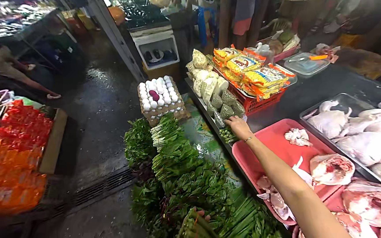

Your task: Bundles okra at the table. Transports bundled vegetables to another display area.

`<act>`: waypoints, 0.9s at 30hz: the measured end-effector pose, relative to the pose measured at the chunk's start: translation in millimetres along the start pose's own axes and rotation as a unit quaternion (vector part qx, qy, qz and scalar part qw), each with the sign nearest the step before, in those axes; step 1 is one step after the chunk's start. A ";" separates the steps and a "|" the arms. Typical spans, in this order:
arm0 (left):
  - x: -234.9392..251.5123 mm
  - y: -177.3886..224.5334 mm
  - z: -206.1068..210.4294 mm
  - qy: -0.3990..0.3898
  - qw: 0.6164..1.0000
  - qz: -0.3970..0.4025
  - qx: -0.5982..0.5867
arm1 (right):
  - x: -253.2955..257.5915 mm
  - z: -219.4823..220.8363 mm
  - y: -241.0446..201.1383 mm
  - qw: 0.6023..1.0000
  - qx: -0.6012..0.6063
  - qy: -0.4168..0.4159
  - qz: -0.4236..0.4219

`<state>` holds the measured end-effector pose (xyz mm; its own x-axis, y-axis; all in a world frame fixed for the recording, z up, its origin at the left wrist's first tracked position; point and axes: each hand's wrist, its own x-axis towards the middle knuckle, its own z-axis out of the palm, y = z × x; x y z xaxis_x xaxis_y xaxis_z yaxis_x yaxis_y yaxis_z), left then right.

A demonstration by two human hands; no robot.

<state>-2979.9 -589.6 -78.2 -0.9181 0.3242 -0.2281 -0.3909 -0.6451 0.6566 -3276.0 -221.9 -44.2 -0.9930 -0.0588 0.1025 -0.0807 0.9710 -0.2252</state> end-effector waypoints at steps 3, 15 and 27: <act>17.0 -0.9 4.2 0.007 0.999 0.032 0.027 | -38.5 -21.9 -45.7 0.987 0.153 -0.028 0.027; 79.0 -23.5 76.3 0.200 0.973 -0.006 0.116 | -173.9 -36.3 -121.3 0.867 0.384 -0.314 -0.047; 86.4 -35.7 43.7 0.110 0.993 -0.026 -0.019 | -83.6 -66.0 40.9 0.989 0.139 0.022 -0.047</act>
<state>-3042.3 -508.4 -90.0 -0.8868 0.2017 -0.4158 -0.4371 -0.6583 0.6129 -3190.6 -162.0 2.0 -0.9758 -0.1297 0.1759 -0.1990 0.8598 -0.4703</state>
